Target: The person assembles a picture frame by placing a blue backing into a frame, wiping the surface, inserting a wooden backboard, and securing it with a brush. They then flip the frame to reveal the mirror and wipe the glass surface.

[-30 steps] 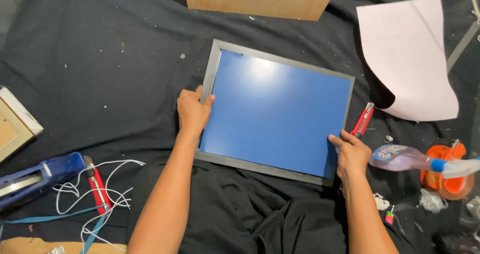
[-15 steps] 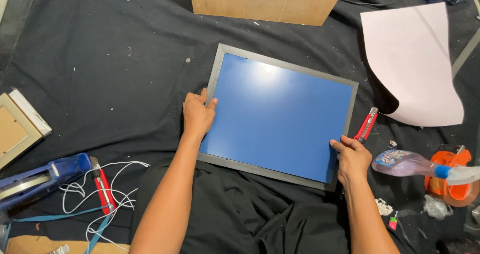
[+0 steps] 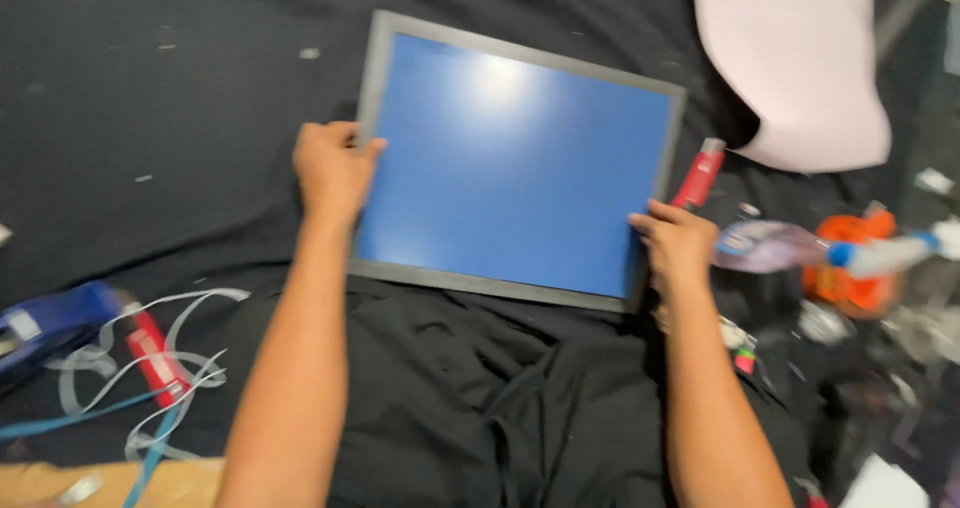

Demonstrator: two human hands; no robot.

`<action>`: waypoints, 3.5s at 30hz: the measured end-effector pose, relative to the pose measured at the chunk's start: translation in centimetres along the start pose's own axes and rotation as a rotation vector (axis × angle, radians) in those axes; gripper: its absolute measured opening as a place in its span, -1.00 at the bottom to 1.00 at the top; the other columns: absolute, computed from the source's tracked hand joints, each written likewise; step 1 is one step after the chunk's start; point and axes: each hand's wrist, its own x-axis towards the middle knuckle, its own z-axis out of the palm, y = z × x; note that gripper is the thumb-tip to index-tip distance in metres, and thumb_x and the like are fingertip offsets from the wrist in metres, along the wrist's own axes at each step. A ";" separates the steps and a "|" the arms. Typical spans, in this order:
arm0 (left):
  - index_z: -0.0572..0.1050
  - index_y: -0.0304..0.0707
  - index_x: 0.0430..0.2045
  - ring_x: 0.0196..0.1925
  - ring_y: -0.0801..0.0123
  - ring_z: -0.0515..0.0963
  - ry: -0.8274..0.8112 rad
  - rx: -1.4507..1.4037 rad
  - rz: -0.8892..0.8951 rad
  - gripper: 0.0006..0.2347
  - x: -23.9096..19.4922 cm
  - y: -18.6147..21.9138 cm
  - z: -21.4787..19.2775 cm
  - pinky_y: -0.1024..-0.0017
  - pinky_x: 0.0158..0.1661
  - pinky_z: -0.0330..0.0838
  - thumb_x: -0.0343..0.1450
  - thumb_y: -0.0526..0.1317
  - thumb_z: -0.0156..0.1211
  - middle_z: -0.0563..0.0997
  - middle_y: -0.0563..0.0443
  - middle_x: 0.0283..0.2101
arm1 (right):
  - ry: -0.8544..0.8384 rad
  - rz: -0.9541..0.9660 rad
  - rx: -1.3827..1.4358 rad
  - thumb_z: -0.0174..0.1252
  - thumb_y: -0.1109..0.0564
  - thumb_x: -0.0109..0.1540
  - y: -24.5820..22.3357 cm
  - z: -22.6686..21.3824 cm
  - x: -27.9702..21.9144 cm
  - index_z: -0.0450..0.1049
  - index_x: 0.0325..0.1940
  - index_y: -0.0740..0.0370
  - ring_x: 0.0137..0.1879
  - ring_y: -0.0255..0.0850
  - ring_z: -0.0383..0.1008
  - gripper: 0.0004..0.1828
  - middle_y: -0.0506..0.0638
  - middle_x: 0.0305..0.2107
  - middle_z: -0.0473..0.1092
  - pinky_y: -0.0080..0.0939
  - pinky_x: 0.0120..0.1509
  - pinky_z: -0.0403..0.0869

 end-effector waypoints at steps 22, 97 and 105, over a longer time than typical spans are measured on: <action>0.62 -0.32 -0.20 -0.20 0.07 0.68 -0.100 -0.069 -0.114 -0.72 0.0 1.8 -0.9 0.17 -0.17 0.56 0.31 -0.20 0.53 0.57 -0.10 -0.31 | 0.007 -0.086 -0.266 0.51 0.28 -0.01 -2.3 0.7 -1.0 0.63 -0.04 0.25 -0.04 -0.09 0.57 -0.54 0.23 -0.26 0.53 -0.21 -0.07 0.54; 0.54 -0.36 0.11 -0.12 0.01 0.51 0.012 0.016 -0.035 -0.71 0.8 0.7 -1.4 0.08 -0.13 0.45 0.57 -0.17 0.24 0.34 -0.24 -0.01 | -0.440 0.065 0.115 0.09 0.45 0.04 -8.2 -1.1 -2.0 0.47 0.35 0.24 -0.23 -0.37 0.33 -0.25 -0.10 -0.30 0.43 -0.49 -0.06 0.33; 0.56 -0.50 0.06 -0.04 -0.16 0.38 -0.014 0.151 0.034 -0.70 0.5 0.9 -1.3 0.02 0.00 0.34 0.54 -0.21 0.25 0.32 -0.39 -0.08 | -0.414 0.070 0.059 0.04 0.51 0.06 -5.5 0.0 -1.0 0.45 0.33 0.32 -0.25 -0.37 0.39 -0.28 -0.05 -0.25 0.48 -0.48 -0.10 0.40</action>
